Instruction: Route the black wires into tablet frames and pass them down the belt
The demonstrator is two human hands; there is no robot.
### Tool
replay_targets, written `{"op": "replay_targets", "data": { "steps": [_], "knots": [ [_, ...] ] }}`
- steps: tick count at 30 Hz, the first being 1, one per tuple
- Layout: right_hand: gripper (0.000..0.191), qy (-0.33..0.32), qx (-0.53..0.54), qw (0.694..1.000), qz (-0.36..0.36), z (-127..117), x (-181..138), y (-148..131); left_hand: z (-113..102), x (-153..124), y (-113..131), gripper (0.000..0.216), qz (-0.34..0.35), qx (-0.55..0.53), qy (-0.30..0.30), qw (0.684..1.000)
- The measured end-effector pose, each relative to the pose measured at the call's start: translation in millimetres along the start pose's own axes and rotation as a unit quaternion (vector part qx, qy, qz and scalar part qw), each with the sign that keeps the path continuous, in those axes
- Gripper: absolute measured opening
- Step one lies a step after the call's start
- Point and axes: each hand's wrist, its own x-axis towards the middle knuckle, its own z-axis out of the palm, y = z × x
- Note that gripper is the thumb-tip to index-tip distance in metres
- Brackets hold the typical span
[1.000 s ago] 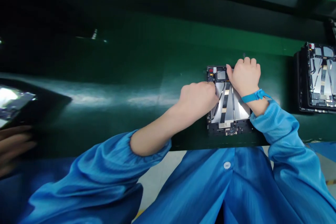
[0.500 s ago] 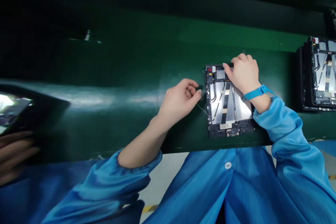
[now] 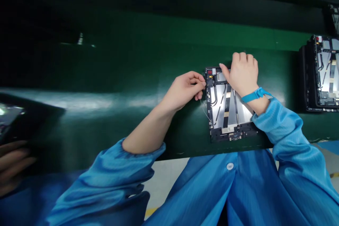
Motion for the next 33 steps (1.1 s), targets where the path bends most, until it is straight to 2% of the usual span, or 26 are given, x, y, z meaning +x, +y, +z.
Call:
{"op": "replay_targets", "data": {
  "steps": [3, 9, 12, 15, 19, 24, 27, 33],
  "knots": [
    [0.045, 0.007, -0.008, 1.000, 0.026, 2.1, -3.1, 8.2, -0.4, 0.7, -0.7, 0.017, -0.002, -0.006, -0.008, 1.000],
    [0.036, 0.007, 0.037, 0.999, -0.007, 15.6, 8.0, 8.0, -1.3, -0.2, -0.4, 0.017, -0.001, -0.002, -0.011, 1.000],
    [0.034, -0.018, 0.055, 0.998, -0.014, 17.4, 12.3, 6.4, -1.9, -0.9, -0.1, 0.017, -0.003, 0.002, -0.013, 1.000],
    [0.036, -0.034, 0.063, 0.997, -0.007, 16.5, 11.9, 9.1, -2.2, -1.4, -0.2, 0.018, -0.003, 0.005, -0.019, 1.000],
    [0.044, -0.007, 0.071, 0.997, -0.001, 17.4, 11.5, 13.2, -2.4, -2.5, 0.5, 0.022, -0.004, 0.016, -0.036, 0.999],
    [0.026, -0.054, 0.144, 0.986, -0.063, 19.5, 20.4, 6.8, -3.4, -3.2, -0.7, 0.024, 0.011, 0.020, -0.047, 0.999],
    [0.021, -0.044, 0.170, 0.981, -0.084, 15.4, 22.9, 5.9, -3.6, -3.0, -1.3, 0.025, 0.013, 0.020, -0.047, 0.999],
    [0.012, -0.024, 0.147, 0.988, -0.042, -4.6, 2.3, 14.9, -1.7, -3.3, 0.9, 0.024, 0.008, 0.030, -0.040, 0.999]
  ]
}}
